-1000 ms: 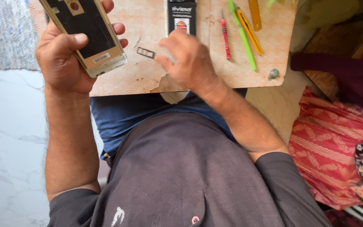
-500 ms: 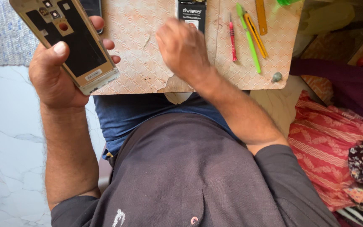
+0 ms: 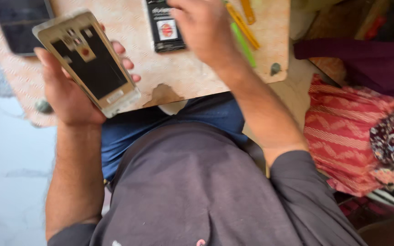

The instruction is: The person cleans a white smartphone with a toothbrush, then disassembles it to remove the battery and SIM tray. They clean the internal frame with a toothbrush and a yellow tool, reinsert the battery, and close the phone.

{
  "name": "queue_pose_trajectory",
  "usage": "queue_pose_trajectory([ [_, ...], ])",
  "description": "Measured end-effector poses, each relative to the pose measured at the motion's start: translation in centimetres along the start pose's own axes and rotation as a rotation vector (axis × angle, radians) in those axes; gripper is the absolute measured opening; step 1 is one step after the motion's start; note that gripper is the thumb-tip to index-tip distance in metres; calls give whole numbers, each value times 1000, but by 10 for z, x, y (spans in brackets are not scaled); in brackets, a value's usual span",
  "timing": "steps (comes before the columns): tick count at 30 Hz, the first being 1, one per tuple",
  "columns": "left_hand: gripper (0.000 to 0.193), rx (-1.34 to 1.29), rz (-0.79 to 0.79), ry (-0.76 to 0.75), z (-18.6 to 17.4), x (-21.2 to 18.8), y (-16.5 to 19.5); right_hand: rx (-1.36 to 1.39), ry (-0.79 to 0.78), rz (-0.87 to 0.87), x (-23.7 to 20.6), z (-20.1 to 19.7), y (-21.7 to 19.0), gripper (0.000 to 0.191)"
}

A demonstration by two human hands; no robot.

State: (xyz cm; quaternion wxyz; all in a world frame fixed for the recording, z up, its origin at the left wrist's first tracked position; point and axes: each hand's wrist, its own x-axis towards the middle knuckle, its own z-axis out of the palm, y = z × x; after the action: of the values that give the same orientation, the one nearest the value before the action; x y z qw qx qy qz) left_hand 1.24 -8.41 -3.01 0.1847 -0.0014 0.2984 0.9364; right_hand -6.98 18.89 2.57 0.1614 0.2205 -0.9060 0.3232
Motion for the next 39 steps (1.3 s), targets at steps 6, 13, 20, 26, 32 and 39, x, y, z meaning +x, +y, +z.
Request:
queue_pose_trajectory([
  [6, 74, 54, 191, -129, -35, -11, 63, 74, -293, -188, -18, 7, -22, 12],
  [13, 72, 224, 333, -5, -43, -43, 72, -117, -358, -405, 4, 72, -24, 6],
  [20, 75, 113, 371, 207, -44, -60, 81, -378, -474, -371, -11, 100, -30, 11],
  [26, 75, 675, 253, 56, -30, -50, 115, 252, -398, -312, -48, 105, -93, 12],
  [32, 60, 328, 212, -59, -16, -23, 77, 780, -603, -449, -71, 88, -123, 14],
  [39, 82, 160, 42, -8, 12, 8, 18, -46, -169, -18, -55, -5, -17, 10],
])
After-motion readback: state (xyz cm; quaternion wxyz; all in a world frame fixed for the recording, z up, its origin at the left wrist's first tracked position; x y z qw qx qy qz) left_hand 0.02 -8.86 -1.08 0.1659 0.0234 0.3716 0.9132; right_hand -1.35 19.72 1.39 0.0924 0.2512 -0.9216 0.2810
